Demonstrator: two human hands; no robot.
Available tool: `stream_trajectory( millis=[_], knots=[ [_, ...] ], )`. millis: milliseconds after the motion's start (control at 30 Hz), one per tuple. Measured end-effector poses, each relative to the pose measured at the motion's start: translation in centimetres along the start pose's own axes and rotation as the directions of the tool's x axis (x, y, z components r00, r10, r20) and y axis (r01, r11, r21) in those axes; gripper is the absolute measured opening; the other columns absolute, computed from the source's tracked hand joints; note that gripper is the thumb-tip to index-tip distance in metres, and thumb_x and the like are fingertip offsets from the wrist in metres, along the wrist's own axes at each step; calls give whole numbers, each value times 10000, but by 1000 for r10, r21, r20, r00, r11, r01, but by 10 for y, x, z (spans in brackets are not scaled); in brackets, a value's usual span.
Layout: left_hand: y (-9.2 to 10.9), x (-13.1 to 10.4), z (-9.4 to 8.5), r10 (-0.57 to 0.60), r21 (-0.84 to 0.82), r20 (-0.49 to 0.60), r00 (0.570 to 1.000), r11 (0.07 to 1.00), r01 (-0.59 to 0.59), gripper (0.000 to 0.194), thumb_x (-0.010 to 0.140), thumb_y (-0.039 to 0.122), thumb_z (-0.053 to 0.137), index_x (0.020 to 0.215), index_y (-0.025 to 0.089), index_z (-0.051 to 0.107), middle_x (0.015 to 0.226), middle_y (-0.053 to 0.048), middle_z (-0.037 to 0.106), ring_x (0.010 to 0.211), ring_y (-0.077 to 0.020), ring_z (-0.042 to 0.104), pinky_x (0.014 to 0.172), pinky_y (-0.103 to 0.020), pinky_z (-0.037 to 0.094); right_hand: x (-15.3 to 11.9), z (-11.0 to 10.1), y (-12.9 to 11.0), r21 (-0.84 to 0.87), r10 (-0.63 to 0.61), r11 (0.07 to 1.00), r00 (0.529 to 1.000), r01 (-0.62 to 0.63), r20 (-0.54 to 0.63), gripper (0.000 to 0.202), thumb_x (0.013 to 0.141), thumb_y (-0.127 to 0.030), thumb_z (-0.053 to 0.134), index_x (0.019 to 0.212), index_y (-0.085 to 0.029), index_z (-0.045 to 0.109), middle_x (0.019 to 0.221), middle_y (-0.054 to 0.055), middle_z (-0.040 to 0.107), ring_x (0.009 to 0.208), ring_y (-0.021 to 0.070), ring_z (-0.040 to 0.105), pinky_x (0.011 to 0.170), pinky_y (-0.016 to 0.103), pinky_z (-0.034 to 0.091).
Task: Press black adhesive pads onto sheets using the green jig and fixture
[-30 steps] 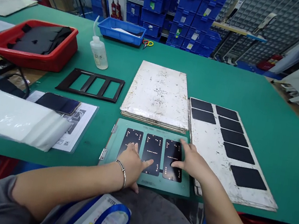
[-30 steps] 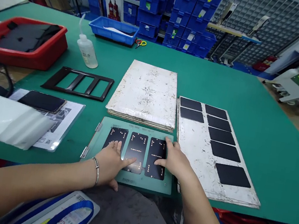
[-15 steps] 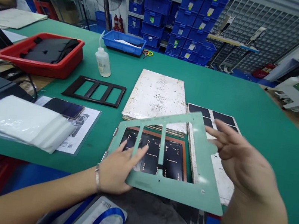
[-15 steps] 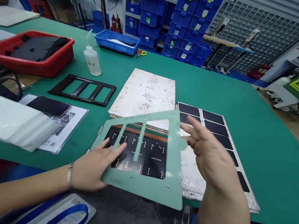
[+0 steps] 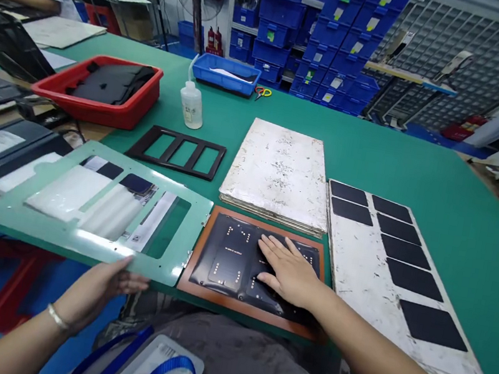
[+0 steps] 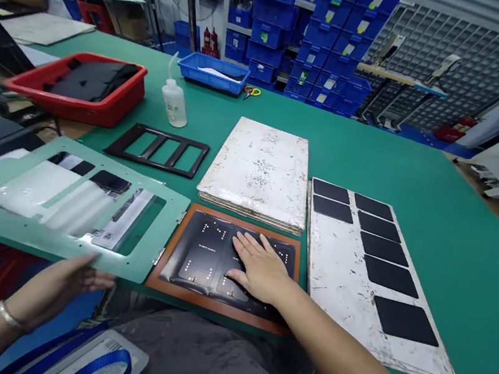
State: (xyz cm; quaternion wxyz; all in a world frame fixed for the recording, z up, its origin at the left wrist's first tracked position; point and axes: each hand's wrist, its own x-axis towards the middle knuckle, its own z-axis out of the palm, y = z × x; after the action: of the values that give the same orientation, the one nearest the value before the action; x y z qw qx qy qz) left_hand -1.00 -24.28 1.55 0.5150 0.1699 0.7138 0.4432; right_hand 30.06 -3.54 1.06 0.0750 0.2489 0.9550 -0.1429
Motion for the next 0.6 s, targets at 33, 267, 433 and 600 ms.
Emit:
stream_trajectory(
  millis=[33, 267, 433, 600],
  knots=[
    [0, -2, -1, -60, 78, 120, 991, 996, 51, 360, 733, 500, 605, 748, 156, 710, 779, -96, 709, 820, -283, 651, 796, -393, 504, 3, -8, -4, 4, -20, 1000, 1000, 20, -19, 726, 876, -614, 255, 1450, -174, 191, 1500, 70, 179, 1381, 230, 133, 1133, 457, 87],
    [27, -14, 31, 28, 138, 611, 791, 980, -141, 381, 740, 466, 642, 1013, 203, 681, 989, -93, 683, 933, -249, 615, 827, -342, 468, 61, 1, -50, 1, -135, 991, 987, 135, -85, 785, 858, -647, 238, 1457, -148, 146, 1519, 76, 70, 1391, 231, 26, 1133, 437, 19],
    [32, -1, 68, 36, -231, 386, 922, 971, 59, 594, 755, 340, 656, 1300, 242, 442, 1441, -118, 334, 1052, -248, 578, 877, -361, 470, 75, 15, -46, 74, -164, 984, 986, 163, 16, 800, 844, -653, 293, 1433, -115, 237, 1509, 117, 135, 1386, 253, 97, 1115, 437, 113],
    [28, 9, 79, -7, -345, 292, 957, 932, 112, 535, 775, 240, 635, 1266, 172, 434, 1309, -162, 466, 715, -133, 640, 637, -270, 511, 86, -11, -50, 284, -48, 955, 988, 88, -144, 462, 936, -434, 272, 1192, -182, 563, 1200, 86, 594, 1114, 192, 520, 929, 323, 381]
  ],
)
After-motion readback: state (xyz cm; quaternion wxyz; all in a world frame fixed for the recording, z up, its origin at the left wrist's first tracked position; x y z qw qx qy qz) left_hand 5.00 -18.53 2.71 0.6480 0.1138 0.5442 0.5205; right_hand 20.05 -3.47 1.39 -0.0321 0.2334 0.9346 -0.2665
